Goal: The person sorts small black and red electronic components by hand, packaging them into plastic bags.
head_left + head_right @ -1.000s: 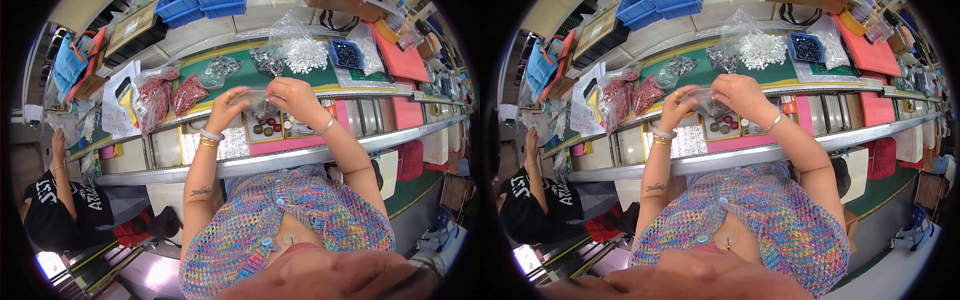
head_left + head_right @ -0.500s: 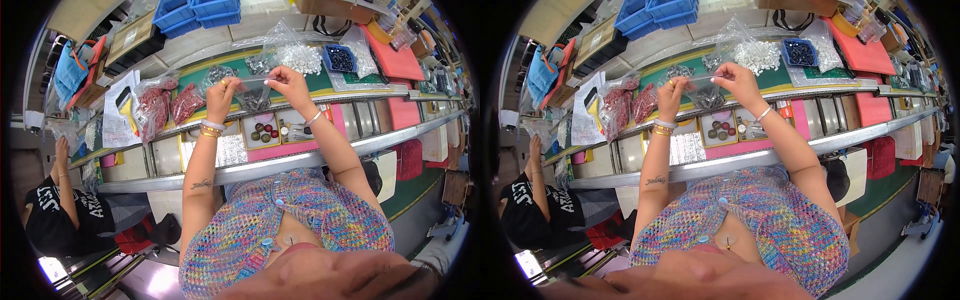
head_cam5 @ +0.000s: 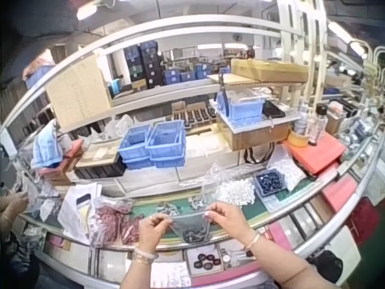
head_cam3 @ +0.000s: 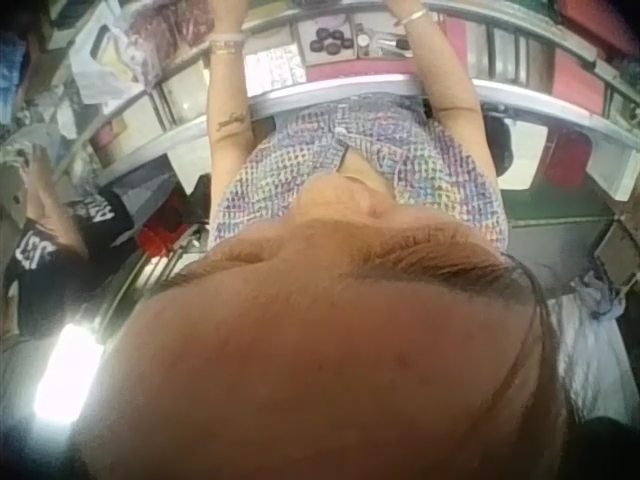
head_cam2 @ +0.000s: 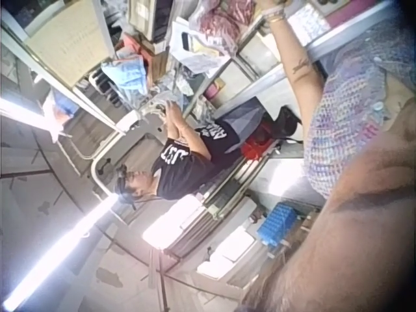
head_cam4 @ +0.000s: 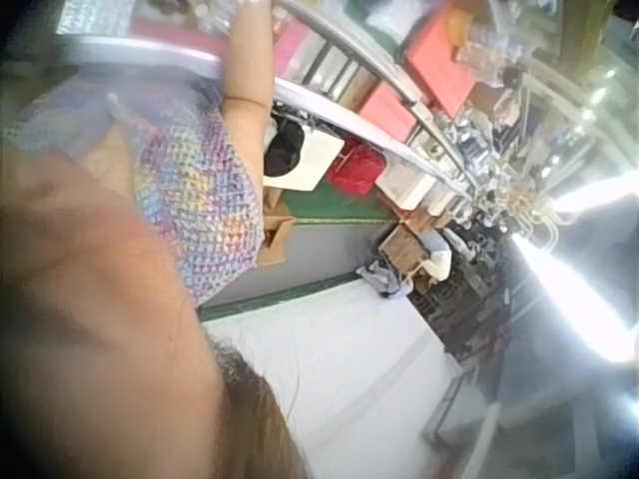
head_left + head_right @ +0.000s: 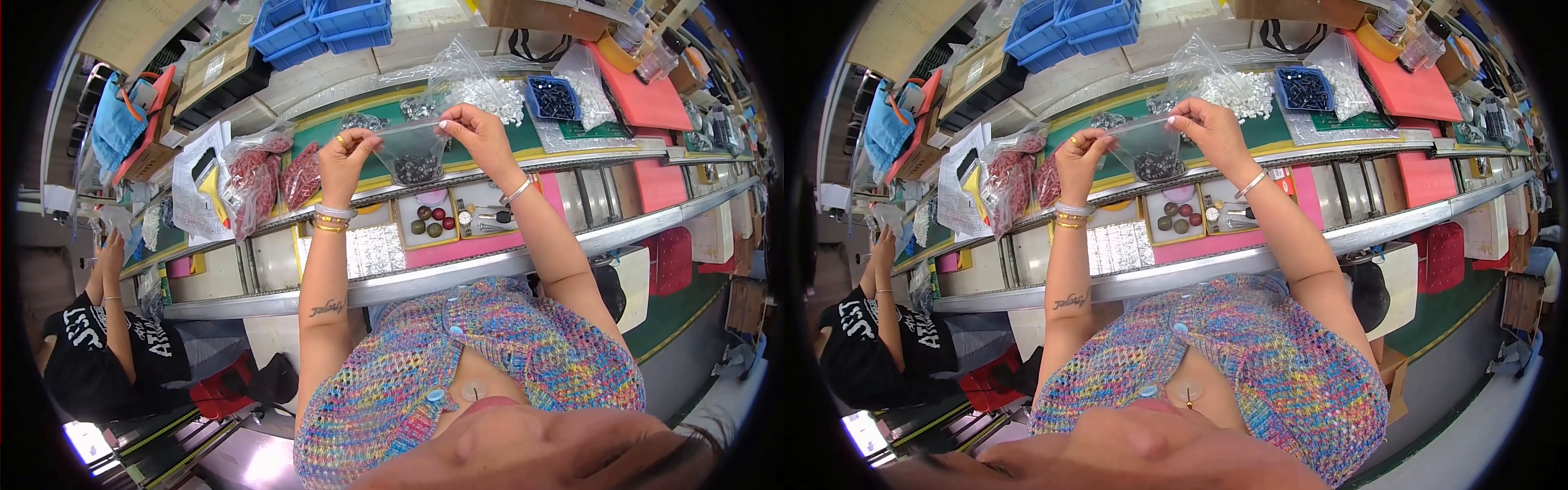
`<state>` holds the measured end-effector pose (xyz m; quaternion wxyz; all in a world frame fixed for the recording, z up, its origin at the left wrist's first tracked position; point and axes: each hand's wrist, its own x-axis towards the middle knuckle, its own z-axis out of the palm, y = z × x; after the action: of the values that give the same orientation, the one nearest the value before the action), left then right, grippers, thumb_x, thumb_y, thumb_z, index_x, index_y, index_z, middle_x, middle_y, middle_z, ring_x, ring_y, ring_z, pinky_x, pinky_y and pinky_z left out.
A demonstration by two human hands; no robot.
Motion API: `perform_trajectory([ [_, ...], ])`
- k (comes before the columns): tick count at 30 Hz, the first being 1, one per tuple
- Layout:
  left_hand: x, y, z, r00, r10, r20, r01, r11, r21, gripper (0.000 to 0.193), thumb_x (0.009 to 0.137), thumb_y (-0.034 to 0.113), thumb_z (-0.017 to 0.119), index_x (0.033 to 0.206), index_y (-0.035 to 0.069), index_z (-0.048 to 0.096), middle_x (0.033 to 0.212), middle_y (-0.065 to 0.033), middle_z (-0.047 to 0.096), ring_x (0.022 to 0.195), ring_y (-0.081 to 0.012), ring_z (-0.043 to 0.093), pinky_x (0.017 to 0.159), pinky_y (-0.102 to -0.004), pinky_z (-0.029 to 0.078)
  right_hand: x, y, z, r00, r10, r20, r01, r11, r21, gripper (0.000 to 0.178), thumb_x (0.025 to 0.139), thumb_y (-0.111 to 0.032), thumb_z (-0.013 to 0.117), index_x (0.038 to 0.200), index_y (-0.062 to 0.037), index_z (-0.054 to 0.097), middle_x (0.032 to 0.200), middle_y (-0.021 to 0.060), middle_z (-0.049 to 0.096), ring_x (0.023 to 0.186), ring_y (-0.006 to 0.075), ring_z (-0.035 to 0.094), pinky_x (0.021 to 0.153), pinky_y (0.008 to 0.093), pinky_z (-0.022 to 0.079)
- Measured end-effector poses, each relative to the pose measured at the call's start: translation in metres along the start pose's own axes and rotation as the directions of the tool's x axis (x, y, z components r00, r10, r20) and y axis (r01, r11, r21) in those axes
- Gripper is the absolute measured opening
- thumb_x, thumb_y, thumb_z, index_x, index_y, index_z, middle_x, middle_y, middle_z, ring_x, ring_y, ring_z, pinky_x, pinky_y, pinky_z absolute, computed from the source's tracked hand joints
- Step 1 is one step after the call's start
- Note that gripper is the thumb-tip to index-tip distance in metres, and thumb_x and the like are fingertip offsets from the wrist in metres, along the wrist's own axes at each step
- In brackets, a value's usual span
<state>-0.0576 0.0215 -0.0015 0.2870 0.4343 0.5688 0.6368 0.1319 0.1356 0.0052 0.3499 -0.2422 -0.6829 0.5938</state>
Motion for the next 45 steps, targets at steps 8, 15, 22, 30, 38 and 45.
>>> perform_trajectory([
  [8,0.0,0.001,-0.005,0.994,0.08,0.069,-0.082,0.996,0.028,0.005,0.077,0.003,0.06,0.08,-0.001,0.057,0.074,-0.0058,0.062,0.067,-0.0106,0.059,0.062,-0.0211,0.048,-0.001,0.0,0.003,0.998,-0.056,-0.022,0.054,0.994,-0.097,0.013,0.08,-0.013,0.056,0.085,-0.001,0.056,0.074,0.0017,0.06,0.068,0.0055,0.053,0.062,0.0185,0.042],
  [15,-0.001,0.004,0.002,0.996,0.037,0.078,-0.037,0.999,-0.012,0.007,0.076,0.004,0.062,0.081,0.0,0.06,0.074,-0.0013,0.06,0.066,-0.0057,0.055,0.061,-0.0178,0.045,-0.001,-0.001,0.007,0.999,-0.009,0.043,0.019,0.971,-0.24,0.01,0.078,-0.012,0.058,0.082,-0.0025,0.056,0.077,-0.0024,0.056,0.068,0.0043,0.05,0.062,0.0177,0.041],
  [22,0.0,0.002,0.0,0.987,0.008,0.158,-0.015,0.999,0.04,0.009,0.076,0.007,0.061,0.083,0.001,0.059,0.078,0.0005,0.059,0.068,-0.0048,0.053,0.06,-0.0176,0.043,0.001,-0.002,0.013,0.995,-0.051,0.087,0.062,0.989,-0.137,0.008,0.079,-0.009,0.057,0.083,-0.0022,0.055,0.08,-0.0009,0.056,0.072,0.0053,0.05,0.066,0.0193,0.041],
  [30,0.017,0.018,0.015,0.967,0.025,0.254,-0.047,0.995,0.083,0.005,0.076,0.003,0.06,0.08,0.0,0.058,0.075,-0.0003,0.059,0.069,-0.0062,0.053,0.063,-0.0184,0.043,0.006,0.01,0.019,0.98,-0.122,0.16,0.13,0.991,-0.04,0.027,0.074,-0.02,0.062,0.094,-0.0034,0.057,0.088,0.0055,0.06,0.078,0.0119,0.056,0.071,0.0253,0.044],
  [38,0.129,0.048,0.008,0.725,0.606,0.326,-0.666,0.497,0.557,0.039,0.06,0.015,0.074,0.094,0.006,0.058,0.09,-0.0054,0.059,0.088,-0.0217,0.055,0.08,-0.0334,0.043,0.008,0.037,0.0,0.956,0.062,0.288,0.034,0.947,-0.318,0.022,0.084,-0.025,0.05,0.093,-0.0103,0.063,0.087,0.0068,0.063,0.079,0.0193,0.058,0.073,0.0284,0.043],
  [45,0.218,0.024,-0.004,0.756,0.415,0.505,-0.457,-0.216,0.863,0.082,0.049,0.028,0.077,0.121,0.015,0.04,0.101,-0.0079,0.051,0.095,-0.0251,0.049,0.086,-0.0391,0.036,0.001,0.028,-0.029,0.95,0.154,0.272,-0.075,0.957,-0.279,0.025,0.085,-0.025,0.047,0.095,-0.0077,0.062,0.09,0.0079,0.062,0.084,0.0166,0.056,0.077,0.0266,0.042],
])
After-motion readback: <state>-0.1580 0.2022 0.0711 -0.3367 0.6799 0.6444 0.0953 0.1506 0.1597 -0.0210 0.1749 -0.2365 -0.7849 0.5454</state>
